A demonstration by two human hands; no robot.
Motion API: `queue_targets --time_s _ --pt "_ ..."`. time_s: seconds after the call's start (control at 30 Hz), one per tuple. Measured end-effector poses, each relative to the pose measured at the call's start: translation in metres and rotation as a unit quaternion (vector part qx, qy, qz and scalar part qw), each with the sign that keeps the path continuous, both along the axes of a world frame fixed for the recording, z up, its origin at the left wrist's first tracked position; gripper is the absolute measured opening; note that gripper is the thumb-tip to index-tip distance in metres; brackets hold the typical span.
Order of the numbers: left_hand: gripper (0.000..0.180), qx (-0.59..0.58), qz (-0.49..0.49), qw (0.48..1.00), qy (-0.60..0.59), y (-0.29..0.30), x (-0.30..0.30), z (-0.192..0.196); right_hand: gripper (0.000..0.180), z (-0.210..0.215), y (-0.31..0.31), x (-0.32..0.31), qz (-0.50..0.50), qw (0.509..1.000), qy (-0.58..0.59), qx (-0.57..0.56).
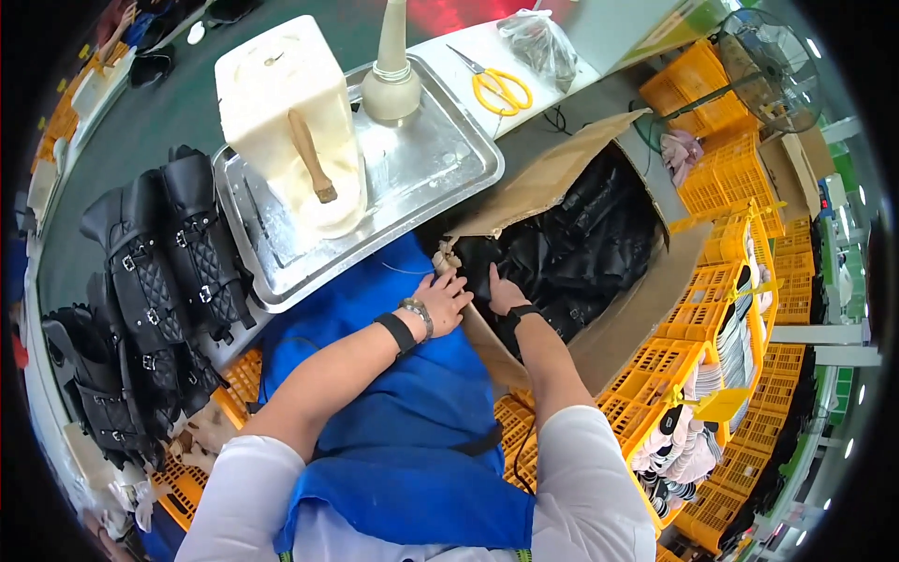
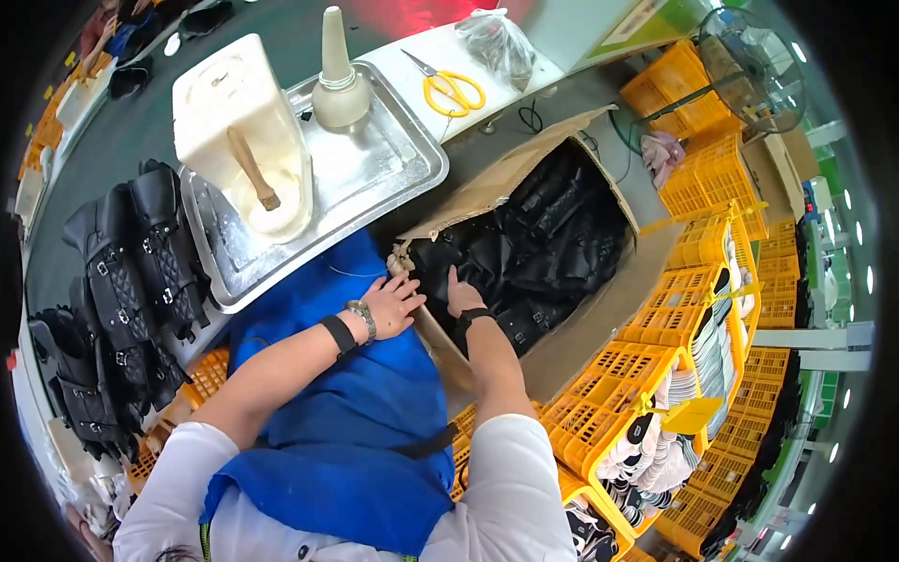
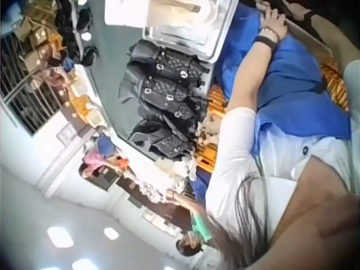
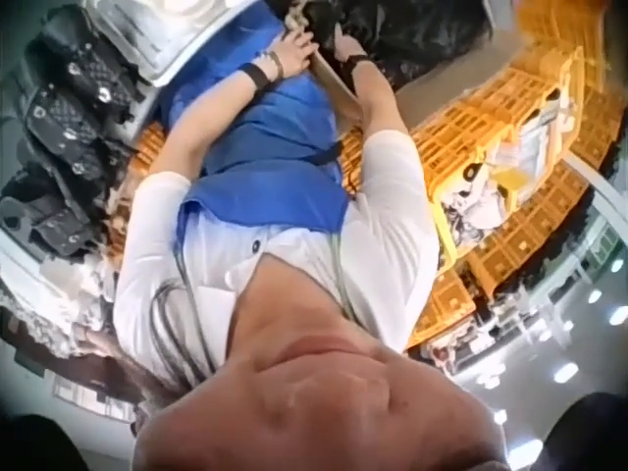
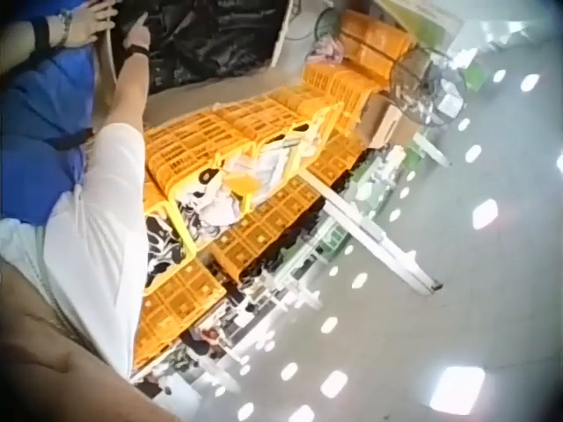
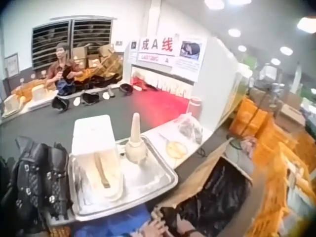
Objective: The recorder is using scissors to trim excess material and threads from finished black boots in a manufacturing setting.
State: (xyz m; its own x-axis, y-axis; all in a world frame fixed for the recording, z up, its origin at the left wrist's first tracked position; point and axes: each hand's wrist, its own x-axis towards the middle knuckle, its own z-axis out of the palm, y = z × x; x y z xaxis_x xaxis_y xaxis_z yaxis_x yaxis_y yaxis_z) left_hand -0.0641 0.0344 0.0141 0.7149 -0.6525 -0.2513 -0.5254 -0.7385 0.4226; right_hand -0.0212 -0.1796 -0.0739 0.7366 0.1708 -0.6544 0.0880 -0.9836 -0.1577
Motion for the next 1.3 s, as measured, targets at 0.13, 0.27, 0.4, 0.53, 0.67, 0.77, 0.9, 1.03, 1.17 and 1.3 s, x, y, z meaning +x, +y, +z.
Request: queue_targets --time_s 0.13,0.27,0.4,0.53,0.67,0.77,0.9,1.03,1.17,1.3 --pt "0.046 -0.008 -0.005 1.0 0.01 -0.003 0.004 -0.004 0.041 0.014 -0.019 -0.01 -0.019 0.985 -0.167 0.026" --pt "0.046 -0.021 0.002 1.0 0.003 0.001 0.002 -0.009 0.024 0.091 -0.035 -0.006 -0.206 0.91 -0.351 0.074" --pt "0.044 -0.057 0.013 0.998 0.003 0.005 0.004 -0.006 0.033 0.165 -0.05 -0.044 -0.316 0.889 -0.286 0.169" --pt "0.029 -0.336 0.15 0.93 -0.018 0.005 0.008 0.045 0.021 0.225 -0.056 -0.096 -0.469 0.741 -0.211 0.432" --pt "0.036 -0.494 0.115 0.839 -0.197 0.004 -0.004 0.154 0.018 0.279 -0.03 -0.126 -0.546 0.68 -0.189 0.452" --pt "0.045 -0.501 -0.001 0.839 -0.214 0.006 -0.01 0.211 0.017 0.278 -0.03 -0.136 -0.538 0.683 -0.15 0.471" --pt "0.032 -0.4 -0.128 0.902 -0.098 0.016 0.0 0.204 0.016 0.278 -0.005 -0.138 -0.485 0.728 -0.068 0.48" --pt "0.023 -0.429 -0.169 0.883 0.093 0.02 0.012 0.172 0.009 0.245 -0.014 -0.142 -0.584 0.656 -0.004 0.479" --pt "0.019 -0.381 -0.16 0.902 0.125 0.012 0.028 0.129 0.019 0.224 -0.042 -0.114 -0.445 0.701 0.202 0.519" --pt "0.016 -0.383 -0.093 0.913 0.106 0.008 0.03 0.098 0.033 0.252 -0.053 -0.072 -0.217 0.928 -0.109 0.281"
